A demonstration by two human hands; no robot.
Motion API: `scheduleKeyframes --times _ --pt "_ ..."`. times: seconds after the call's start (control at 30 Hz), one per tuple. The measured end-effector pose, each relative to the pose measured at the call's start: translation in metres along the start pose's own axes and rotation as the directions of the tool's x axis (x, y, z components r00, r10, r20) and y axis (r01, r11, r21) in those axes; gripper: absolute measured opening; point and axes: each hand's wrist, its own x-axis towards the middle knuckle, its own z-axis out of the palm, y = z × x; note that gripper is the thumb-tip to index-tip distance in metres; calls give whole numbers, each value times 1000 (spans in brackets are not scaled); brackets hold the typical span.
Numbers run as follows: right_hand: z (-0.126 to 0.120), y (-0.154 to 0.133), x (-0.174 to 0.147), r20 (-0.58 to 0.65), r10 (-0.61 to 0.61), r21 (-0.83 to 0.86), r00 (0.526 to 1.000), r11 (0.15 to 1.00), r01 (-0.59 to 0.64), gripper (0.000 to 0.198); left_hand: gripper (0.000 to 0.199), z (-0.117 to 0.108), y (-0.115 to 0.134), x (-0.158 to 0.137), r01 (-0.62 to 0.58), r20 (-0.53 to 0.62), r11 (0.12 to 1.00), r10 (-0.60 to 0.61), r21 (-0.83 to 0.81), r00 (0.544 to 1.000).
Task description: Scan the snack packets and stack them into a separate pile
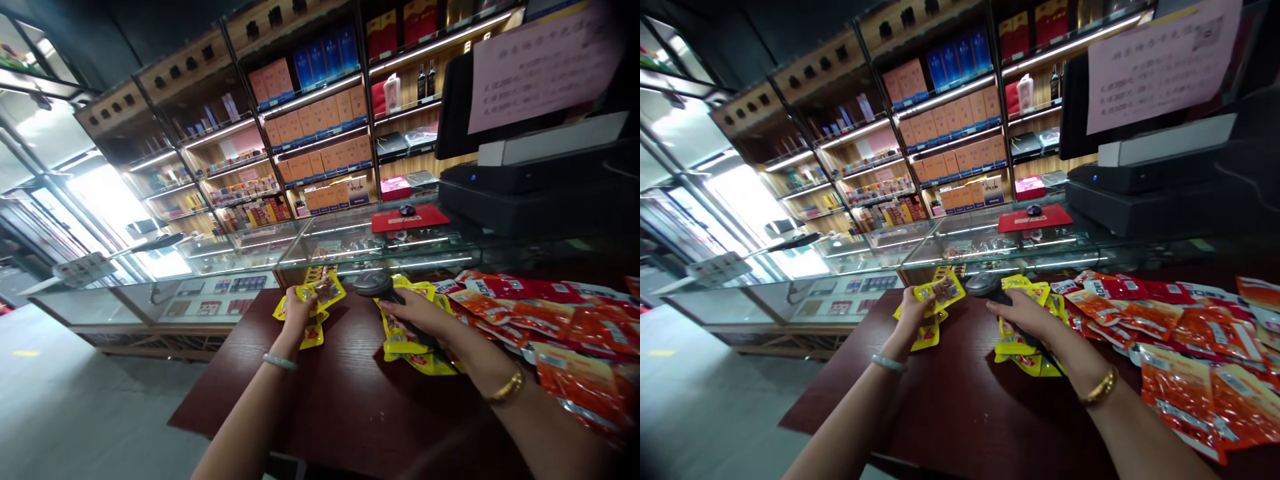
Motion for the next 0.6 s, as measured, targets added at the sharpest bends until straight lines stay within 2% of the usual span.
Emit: scheduleKeyframes --times 0.07,0.13,0.17,0.23,0.33,0.4,0.5,0.6 --pt "-4 -4 -1 -16 0 2 1000 1000 0 41 61 -10 3 0 -95 -88 963 120 251 989" --pt "-9 -9 -3 -30 -2 29 1000 1000 3 42 65 -8 10 -5 -221 -117 891 288 398 950" --pt "-11 -12 -6 -41 -1 56 999 998 3 42 63 -2 15 -9 -290 -84 864 353 412 932" --pt "-16 -17 -13 -73 14 112 997 994 -6 44 52 19 29 -20 -417 76 837 419 355 905" --pt "-21 -21 -33 -141 45 132 989 991 -26 45 36 61 52 -38 -501 367 840 407 211 836" --pt "-23 -20 -51 -197 52 113 979 993 -30 45 42 88 65 -47 -476 501 863 340 171 796" --pt "-26 -16 -79 -303 51 103 952 994 -21 45 55 118 77 -53 -403 587 899 233 174 775" --pt "-24 -10 -103 -431 92 148 898 989 -30 47 47 134 79 -51 -358 571 923 219 143 791"
